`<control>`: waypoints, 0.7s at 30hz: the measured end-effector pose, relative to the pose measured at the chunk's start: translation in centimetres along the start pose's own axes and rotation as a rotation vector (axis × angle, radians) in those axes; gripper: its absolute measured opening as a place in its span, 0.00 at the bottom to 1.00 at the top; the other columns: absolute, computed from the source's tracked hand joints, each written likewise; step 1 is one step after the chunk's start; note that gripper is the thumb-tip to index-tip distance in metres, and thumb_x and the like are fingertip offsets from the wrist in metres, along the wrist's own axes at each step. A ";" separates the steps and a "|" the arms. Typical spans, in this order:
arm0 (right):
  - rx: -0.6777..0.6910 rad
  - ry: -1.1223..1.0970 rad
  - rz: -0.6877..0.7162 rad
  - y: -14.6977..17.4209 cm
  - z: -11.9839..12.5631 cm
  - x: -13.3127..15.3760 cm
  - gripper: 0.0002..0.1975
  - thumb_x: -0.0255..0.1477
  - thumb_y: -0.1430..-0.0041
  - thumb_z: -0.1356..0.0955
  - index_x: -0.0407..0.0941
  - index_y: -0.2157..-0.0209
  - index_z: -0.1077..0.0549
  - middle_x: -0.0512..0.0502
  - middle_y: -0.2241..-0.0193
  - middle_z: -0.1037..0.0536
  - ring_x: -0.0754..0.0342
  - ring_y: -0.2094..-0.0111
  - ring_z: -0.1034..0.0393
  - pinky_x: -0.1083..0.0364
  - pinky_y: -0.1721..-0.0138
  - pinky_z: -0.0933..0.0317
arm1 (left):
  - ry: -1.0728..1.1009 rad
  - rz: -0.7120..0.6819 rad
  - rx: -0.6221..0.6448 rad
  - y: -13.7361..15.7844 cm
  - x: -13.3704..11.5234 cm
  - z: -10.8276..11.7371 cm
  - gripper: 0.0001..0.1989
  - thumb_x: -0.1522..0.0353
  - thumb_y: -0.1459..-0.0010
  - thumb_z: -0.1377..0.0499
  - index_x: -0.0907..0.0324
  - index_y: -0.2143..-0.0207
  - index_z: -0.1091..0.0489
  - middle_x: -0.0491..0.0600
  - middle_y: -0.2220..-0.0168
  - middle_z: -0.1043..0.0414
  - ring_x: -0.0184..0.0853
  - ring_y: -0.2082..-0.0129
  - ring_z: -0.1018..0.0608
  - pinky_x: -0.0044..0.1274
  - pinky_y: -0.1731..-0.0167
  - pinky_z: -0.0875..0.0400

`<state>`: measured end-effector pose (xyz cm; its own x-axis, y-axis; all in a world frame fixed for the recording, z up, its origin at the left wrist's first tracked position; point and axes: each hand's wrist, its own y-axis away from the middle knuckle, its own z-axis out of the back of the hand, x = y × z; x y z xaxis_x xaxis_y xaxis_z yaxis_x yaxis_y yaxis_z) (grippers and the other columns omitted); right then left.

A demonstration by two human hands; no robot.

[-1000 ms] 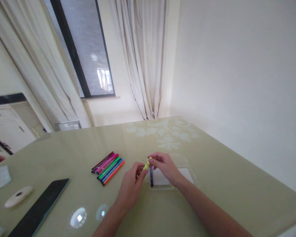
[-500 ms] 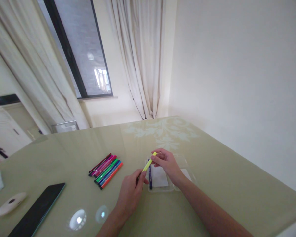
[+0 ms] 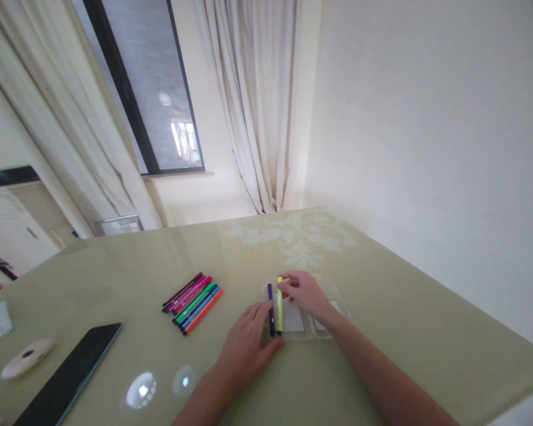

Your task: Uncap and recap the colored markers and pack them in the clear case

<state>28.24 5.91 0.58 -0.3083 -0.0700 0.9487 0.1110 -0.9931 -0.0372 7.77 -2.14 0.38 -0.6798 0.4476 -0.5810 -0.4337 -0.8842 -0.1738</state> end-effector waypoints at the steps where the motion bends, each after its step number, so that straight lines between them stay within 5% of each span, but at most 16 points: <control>1: -0.011 0.062 0.022 0.1 -0.4 0.0 0.12 0.31 0.43 0.29 0.42 0.57 0.22 0.46 0.72 0.17 0.51 0.71 0.22 0.55 0.70 0.31 | -0.005 -0.004 0.002 0.0 -0.1 0.0 0.31 0.63 0.41 0.35 0.54 0.36 0.37 0.54 0.38 0.31 0.44 0.39 0.29 0.37 0.37 0.35; 6: -0.100 0.322 0.125 0.9 -1.4 0.6 0.08 0.25 0.44 0.28 0.44 0.60 0.22 0.46 0.69 0.17 0.51 0.66 0.21 0.55 0.62 0.32 | -0.069 -0.089 -0.001 0.2 0.0 -0.1 0.24 0.65 0.38 0.37 0.50 0.40 0.32 0.52 0.38 0.31 0.44 0.39 0.29 0.38 0.38 0.33; 13: -0.011 0.634 0.177 1.3 -1.3 1.4 0.05 0.27 0.40 0.29 0.45 0.70 0.20 0.45 0.67 0.17 0.49 0.62 0.24 0.54 0.58 0.38 | -0.127 -0.099 0.009 0.1 0.1 -0.2 0.22 0.63 0.37 0.37 0.50 0.41 0.29 0.53 0.37 0.32 0.47 0.38 0.29 0.40 0.39 0.31; 21: -0.028 0.675 0.228 1.3 -0.9 1.4 0.07 0.27 0.37 0.31 0.44 0.66 0.18 0.44 0.65 0.18 0.50 0.63 0.26 0.55 0.59 0.40 | -0.194 -0.098 -0.042 -0.1 0.0 0.7 0.22 0.60 0.32 0.43 0.53 0.38 0.32 0.54 0.39 0.29 0.44 0.41 0.27 0.37 0.41 0.30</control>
<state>27.08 4.43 1.56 -0.7990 -0.3102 0.5151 0.2210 -0.9482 -0.2283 7.43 -1.95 0.92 -0.7384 0.5452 -0.3970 -0.4809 -0.8383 -0.2568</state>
